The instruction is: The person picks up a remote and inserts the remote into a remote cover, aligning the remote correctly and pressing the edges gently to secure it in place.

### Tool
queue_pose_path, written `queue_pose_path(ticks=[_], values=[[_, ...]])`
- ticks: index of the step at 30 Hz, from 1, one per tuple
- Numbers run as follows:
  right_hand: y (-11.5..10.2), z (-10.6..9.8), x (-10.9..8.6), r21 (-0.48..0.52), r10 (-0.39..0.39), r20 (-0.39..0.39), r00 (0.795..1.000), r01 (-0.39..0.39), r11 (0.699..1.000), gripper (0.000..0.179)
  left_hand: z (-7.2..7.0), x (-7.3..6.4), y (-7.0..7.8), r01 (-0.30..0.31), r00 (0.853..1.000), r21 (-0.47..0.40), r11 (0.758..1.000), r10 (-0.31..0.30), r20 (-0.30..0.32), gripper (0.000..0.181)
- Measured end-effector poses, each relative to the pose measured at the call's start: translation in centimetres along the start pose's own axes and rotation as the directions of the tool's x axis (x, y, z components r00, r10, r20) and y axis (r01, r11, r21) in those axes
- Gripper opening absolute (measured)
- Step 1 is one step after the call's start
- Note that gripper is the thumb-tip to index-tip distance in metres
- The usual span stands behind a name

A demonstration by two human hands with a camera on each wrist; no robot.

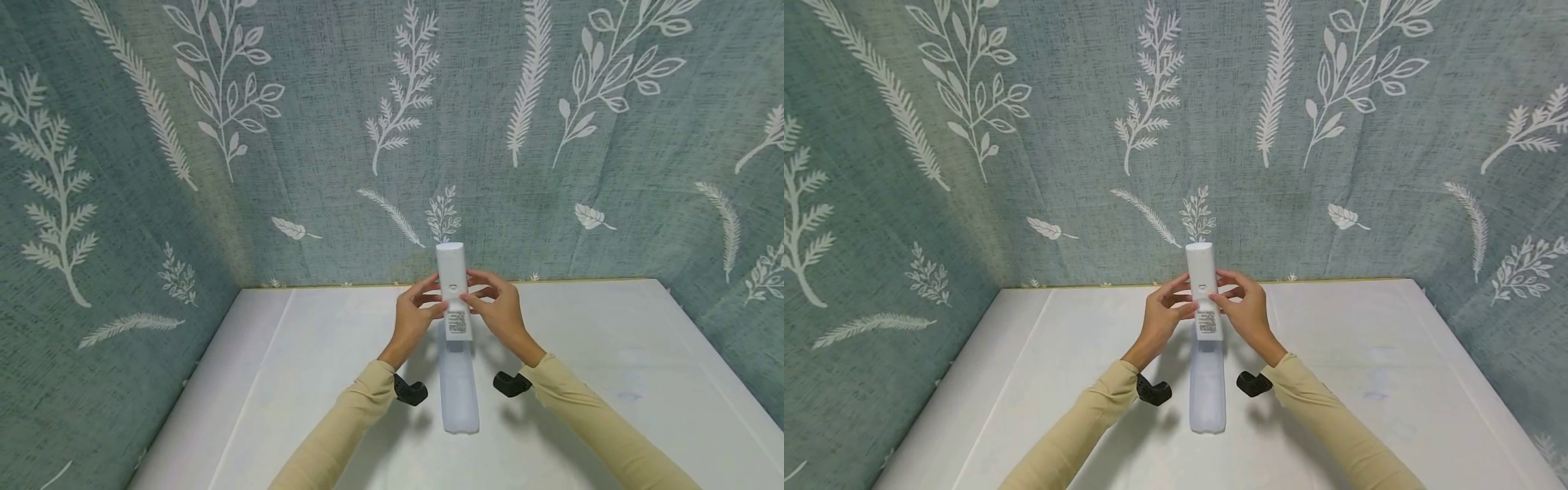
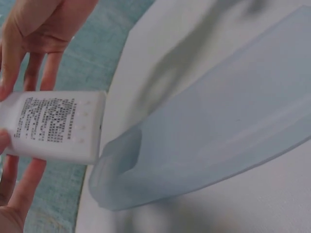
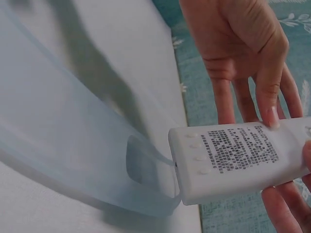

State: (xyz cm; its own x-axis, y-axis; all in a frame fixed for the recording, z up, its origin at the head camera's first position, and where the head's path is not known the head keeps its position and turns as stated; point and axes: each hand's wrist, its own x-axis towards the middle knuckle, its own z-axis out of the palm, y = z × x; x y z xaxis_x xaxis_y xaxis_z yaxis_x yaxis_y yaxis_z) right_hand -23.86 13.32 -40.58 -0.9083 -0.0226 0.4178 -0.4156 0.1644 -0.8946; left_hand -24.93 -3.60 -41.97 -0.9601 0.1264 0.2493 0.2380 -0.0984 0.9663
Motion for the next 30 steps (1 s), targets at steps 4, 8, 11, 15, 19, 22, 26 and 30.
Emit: queue_pose_path(ticks=[4,8,11,15,19,22,26,30], values=[[0.1,0.0,-0.2,-0.012,0.000,-0.003,1.000,0.000,1.000,0.041,0.3,0.0,-0.4,-0.016,1.000,0.020,1.000,0.017,-0.013,0.055],[0.4,0.1,-0.3,-0.016,0.014,-0.006,1.000,-0.014,1.000,0.041,0.5,0.0,-0.8,-0.024,0.999,0.025,0.999,0.024,-0.028,0.056],[1.3,0.1,-0.2,-0.022,0.015,-0.012,1.000,-0.016,1.000,0.041,0.6,-0.1,-1.1,-0.021,0.999,0.027,0.999,0.022,-0.035,0.057],[3.4,0.2,0.0,-0.047,0.016,-0.030,0.999,-0.018,0.999,0.041,0.6,-0.2,-1.3,-0.010,0.999,0.037,0.999,0.011,-0.034,0.058],[4.9,0.4,0.1,-0.056,0.031,-0.050,0.998,-0.034,0.998,0.041,0.7,-0.4,-1.5,0.013,0.999,0.053,0.999,-0.011,-0.030,0.059],[5.3,0.6,0.0,-0.053,0.033,-0.057,0.998,-0.036,0.998,0.040,0.6,-0.5,-1.7,0.039,0.999,0.043,0.998,-0.038,-0.034,0.059],[5.4,0.9,-0.1,-0.069,0.043,-0.055,0.998,-0.047,0.996,0.040,0.5,-0.6,-2.2,0.065,0.997,0.003,0.998,-0.064,-0.041,0.058],[5.5,1.0,-0.2,-0.075,0.064,-0.045,0.997,-0.068,0.995,0.040,0.3,-0.6,-2.7,0.071,0.996,-0.023,0.997,-0.072,-0.044,0.057]])
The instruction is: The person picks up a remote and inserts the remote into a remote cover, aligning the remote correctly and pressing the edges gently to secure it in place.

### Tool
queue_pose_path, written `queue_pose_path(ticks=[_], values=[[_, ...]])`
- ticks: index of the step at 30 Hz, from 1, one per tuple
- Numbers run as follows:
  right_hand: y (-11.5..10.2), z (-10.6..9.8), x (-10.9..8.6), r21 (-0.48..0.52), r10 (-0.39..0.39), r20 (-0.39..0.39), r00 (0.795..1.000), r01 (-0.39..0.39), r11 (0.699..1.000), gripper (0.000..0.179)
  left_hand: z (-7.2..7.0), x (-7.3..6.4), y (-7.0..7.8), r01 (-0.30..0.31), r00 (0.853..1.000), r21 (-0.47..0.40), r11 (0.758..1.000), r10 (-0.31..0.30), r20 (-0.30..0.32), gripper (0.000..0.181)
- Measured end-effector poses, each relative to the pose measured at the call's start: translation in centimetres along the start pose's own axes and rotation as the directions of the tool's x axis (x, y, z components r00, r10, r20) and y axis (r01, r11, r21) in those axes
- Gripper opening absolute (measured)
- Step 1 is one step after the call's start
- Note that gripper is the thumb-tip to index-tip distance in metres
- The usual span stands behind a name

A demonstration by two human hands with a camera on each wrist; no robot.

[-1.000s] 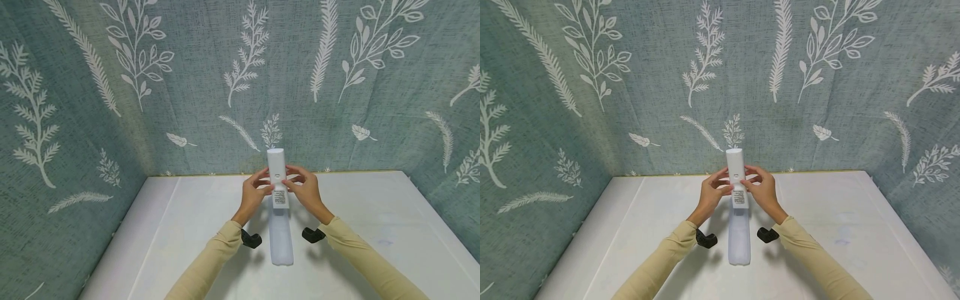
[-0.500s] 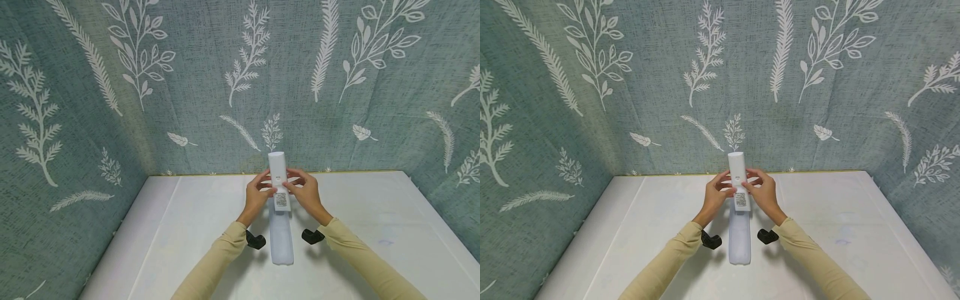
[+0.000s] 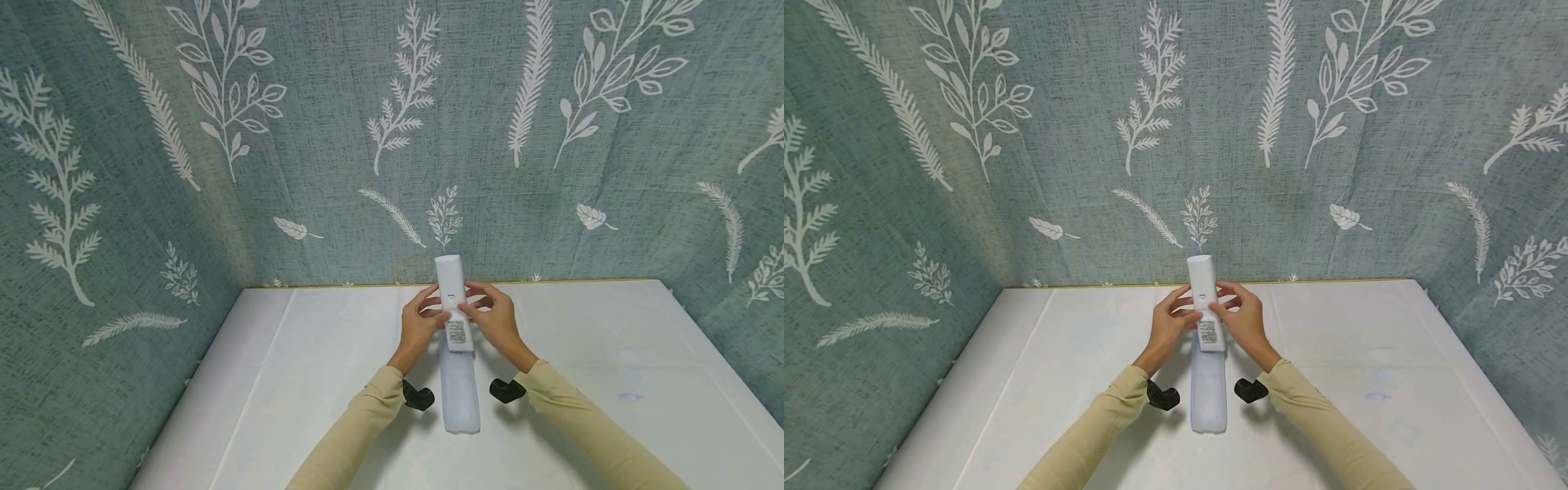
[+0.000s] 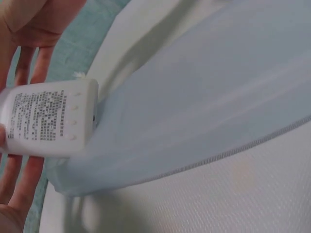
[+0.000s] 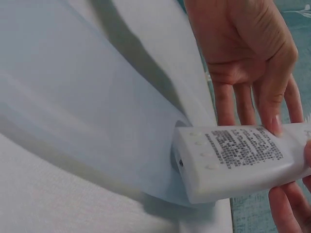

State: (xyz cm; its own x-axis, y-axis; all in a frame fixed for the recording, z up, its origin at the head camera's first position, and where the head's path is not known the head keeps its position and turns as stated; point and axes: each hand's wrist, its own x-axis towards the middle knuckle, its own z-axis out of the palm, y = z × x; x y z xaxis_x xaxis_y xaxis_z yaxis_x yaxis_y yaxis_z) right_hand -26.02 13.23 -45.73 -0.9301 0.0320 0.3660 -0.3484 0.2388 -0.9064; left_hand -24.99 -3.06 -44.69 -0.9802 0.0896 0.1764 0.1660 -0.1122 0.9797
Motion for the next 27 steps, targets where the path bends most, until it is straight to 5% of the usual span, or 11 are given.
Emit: queue_pose_path(ticks=[9,15,23,27], values=[[-2.5,-0.3,-0.9,0.044,0.000,0.085,0.996,-0.003,0.999,0.043,-0.3,0.0,-0.4,0.026,1.000,0.000,1.000,-0.026,-0.013,0.057],[-0.4,-0.5,-0.9,0.055,0.075,0.178,0.981,-0.086,0.995,0.041,-0.5,0.0,-0.5,0.033,0.999,0.006,0.999,-0.033,-0.026,0.057],[2.4,-0.6,-1.5,-0.036,0.229,0.373,0.899,-0.233,0.972,0.034,-0.6,-0.1,-0.5,0.004,1.000,0.012,1.000,-0.004,-0.011,0.055],[2.6,-0.6,-1.9,-0.135,0.252,0.432,0.866,-0.214,0.968,0.034,-0.5,-0.2,-0.2,-0.001,1.000,0.045,0.999,0.002,-0.013,0.054]])
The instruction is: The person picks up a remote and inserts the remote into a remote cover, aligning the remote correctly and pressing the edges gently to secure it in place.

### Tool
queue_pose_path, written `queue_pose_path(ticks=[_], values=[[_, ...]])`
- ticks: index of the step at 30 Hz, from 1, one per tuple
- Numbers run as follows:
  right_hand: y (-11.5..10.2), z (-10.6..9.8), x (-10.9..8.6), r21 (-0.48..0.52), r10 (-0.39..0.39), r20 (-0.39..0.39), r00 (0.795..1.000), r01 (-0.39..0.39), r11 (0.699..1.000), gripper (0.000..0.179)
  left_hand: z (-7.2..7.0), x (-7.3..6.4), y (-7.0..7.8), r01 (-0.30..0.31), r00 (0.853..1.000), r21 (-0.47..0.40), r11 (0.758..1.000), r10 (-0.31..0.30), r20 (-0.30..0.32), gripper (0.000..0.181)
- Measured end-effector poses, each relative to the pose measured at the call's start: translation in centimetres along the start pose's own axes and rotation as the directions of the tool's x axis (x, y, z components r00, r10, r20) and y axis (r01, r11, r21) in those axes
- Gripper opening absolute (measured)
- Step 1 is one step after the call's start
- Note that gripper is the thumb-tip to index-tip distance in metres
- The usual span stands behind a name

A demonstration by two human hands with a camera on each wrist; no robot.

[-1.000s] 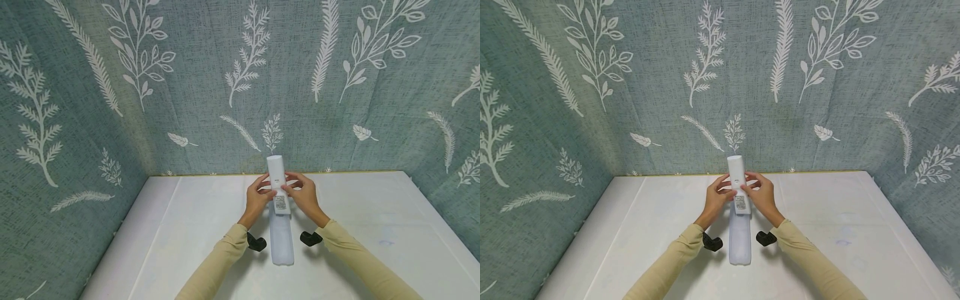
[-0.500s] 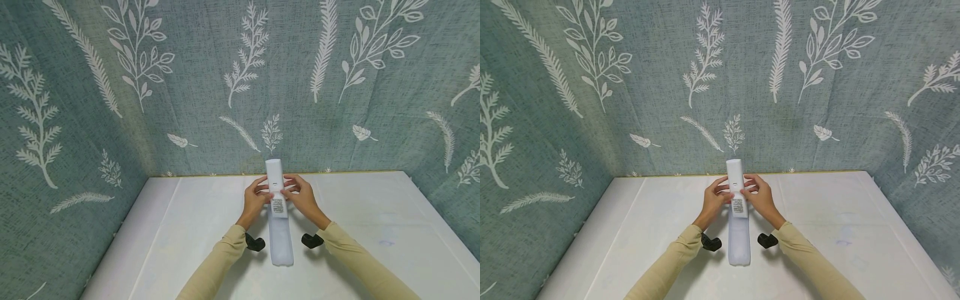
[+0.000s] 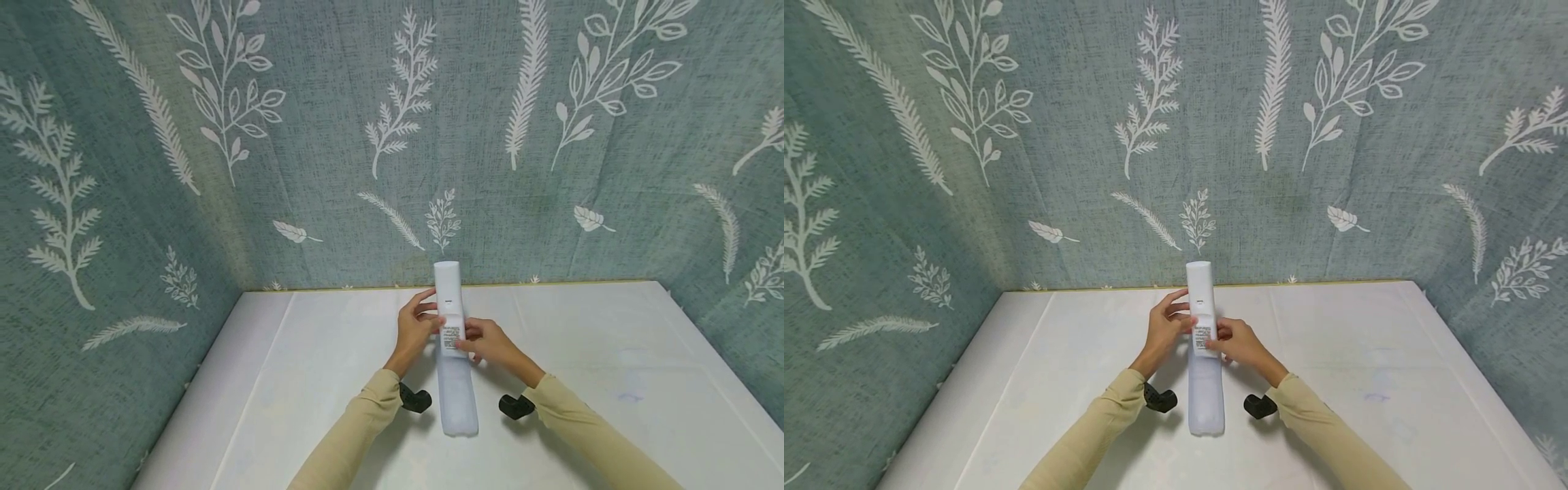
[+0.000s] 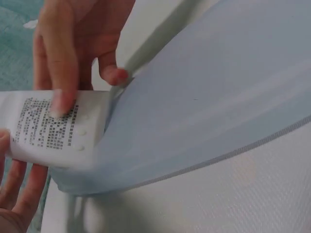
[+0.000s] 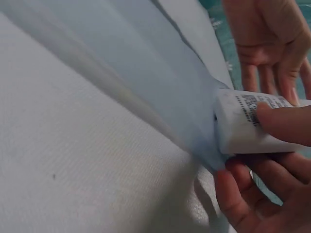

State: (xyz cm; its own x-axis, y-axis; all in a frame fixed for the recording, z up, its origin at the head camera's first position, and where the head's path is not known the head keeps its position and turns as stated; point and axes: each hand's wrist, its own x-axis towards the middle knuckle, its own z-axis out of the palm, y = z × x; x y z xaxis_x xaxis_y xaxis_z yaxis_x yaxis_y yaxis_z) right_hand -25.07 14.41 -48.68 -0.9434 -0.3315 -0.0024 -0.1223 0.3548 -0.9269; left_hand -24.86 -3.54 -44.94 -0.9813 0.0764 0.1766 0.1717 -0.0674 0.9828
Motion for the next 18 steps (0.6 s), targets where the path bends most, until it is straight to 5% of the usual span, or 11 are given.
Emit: queue_pose_path(ticks=[9,18], values=[[0.49,-0.25,-0.19,-0.194,-0.149,0.073,0.986,0.161,0.968,0.036,-0.06,-0.41,0.54,-0.025,0.999,0.052,0.998,0.027,-0.029,0.055],[-0.11,0.01,-0.69,-0.350,-0.221,0.077,0.972,0.234,0.907,0.024,-0.61,-0.60,0.71,-0.018,0.999,0.049,0.999,0.020,-0.036,0.057]])
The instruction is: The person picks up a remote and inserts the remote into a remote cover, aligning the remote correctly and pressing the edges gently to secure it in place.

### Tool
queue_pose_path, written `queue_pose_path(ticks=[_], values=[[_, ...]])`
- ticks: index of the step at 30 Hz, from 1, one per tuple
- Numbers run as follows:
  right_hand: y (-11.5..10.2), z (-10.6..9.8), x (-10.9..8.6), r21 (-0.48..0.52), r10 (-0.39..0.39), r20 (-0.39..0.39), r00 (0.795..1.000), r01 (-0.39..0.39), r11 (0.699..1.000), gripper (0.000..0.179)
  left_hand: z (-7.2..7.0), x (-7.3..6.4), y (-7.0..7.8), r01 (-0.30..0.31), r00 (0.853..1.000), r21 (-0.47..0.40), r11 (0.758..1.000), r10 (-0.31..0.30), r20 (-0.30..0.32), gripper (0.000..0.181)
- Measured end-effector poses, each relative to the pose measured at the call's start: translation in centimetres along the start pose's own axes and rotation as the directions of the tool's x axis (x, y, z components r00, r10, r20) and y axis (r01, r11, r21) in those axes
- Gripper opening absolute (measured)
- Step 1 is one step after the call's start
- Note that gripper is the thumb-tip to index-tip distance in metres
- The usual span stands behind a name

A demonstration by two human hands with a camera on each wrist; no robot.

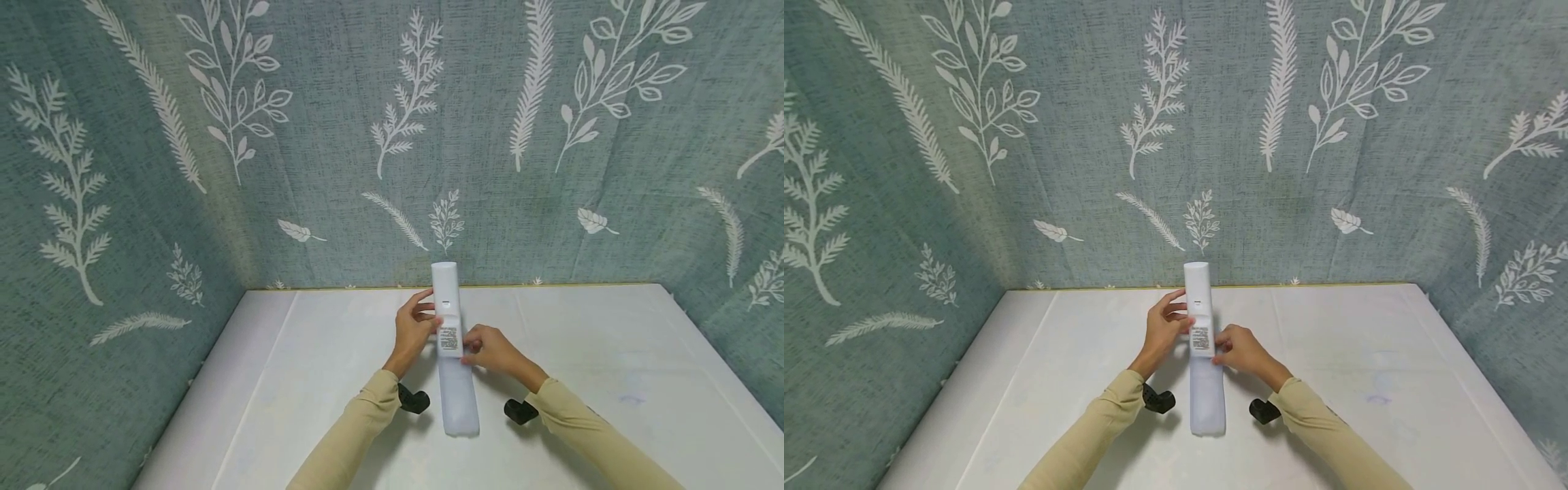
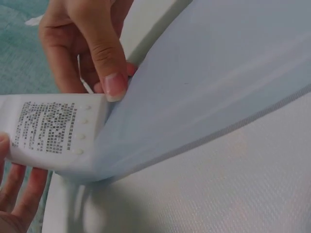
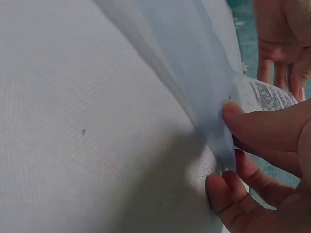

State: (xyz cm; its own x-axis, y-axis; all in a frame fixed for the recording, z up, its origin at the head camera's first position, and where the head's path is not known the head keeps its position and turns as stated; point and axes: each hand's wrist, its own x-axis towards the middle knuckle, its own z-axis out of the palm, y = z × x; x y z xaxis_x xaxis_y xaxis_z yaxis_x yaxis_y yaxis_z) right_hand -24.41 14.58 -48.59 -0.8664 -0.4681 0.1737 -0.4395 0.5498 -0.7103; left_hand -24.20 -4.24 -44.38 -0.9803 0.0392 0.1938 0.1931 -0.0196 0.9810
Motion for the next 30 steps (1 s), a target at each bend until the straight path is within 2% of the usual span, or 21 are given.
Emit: queue_pose_path(ticks=[2,9,16,30], values=[[0.05,-0.04,-0.07,-0.028,-0.028,0.006,1.000,0.028,0.999,0.021,-0.04,0.02,-0.01,-0.005,1.000,0.000,1.000,0.005,0.000,0.057],[0.18,-0.13,-0.12,-0.078,-0.055,-0.004,0.998,0.054,0.995,0.015,-0.03,0.05,0.12,-0.018,1.000,0.000,1.000,0.018,0.007,0.056],[0.14,-0.04,-0.40,-0.075,-0.071,-0.025,0.997,0.069,0.995,0.010,-0.09,-0.01,-0.20,-0.020,1.000,-0.005,1.000,0.020,-0.004,0.055],[-0.15,-0.49,-0.76,-0.048,-0.089,-0.036,0.995,0.087,0.995,0.016,0.19,-0.09,-0.16,-0.022,1.000,-0.006,1.000,0.022,-0.008,0.057]])
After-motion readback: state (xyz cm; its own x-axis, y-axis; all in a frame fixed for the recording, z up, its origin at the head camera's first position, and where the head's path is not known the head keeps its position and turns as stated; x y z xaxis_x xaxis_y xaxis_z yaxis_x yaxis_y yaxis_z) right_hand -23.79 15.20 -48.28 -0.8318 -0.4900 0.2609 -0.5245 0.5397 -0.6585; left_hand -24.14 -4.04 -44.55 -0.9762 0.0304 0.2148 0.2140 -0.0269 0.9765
